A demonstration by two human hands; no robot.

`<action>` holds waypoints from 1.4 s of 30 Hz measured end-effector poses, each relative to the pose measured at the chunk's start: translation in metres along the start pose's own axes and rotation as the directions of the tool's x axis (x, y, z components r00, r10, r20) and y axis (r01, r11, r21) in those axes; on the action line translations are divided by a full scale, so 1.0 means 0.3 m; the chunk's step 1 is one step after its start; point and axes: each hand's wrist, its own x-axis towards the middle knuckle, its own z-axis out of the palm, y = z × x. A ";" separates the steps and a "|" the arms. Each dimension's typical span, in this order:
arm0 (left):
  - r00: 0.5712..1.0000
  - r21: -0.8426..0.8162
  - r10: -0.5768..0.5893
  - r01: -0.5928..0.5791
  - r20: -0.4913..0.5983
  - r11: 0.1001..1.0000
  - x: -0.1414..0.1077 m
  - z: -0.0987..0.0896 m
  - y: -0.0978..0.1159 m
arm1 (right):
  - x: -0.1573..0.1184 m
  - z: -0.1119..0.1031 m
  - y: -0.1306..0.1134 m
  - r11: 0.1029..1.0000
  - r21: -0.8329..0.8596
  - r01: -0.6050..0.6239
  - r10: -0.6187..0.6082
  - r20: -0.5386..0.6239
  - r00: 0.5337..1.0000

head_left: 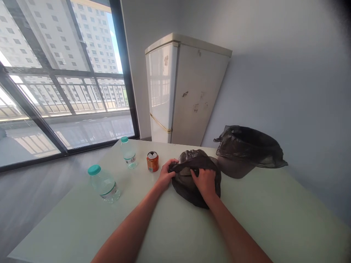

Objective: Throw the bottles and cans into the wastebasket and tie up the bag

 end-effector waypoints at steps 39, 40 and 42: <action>0.994 -0.276 -0.047 0.074 0.102 0.958 -0.016 0.013 0.041 | -0.001 0.026 0.041 0.996 -0.084 0.028 -0.033 -0.059 0.998; 0.994 -0.270 -0.049 0.074 0.100 0.960 -0.016 0.013 0.040 | -0.003 0.020 0.037 0.997 -0.074 0.026 -0.031 -0.071 0.997; 0.995 -0.266 -0.048 0.071 0.091 0.961 -0.015 0.013 0.039 | -0.009 0.003 0.028 0.999 -0.044 0.023 -0.027 -0.096 0.995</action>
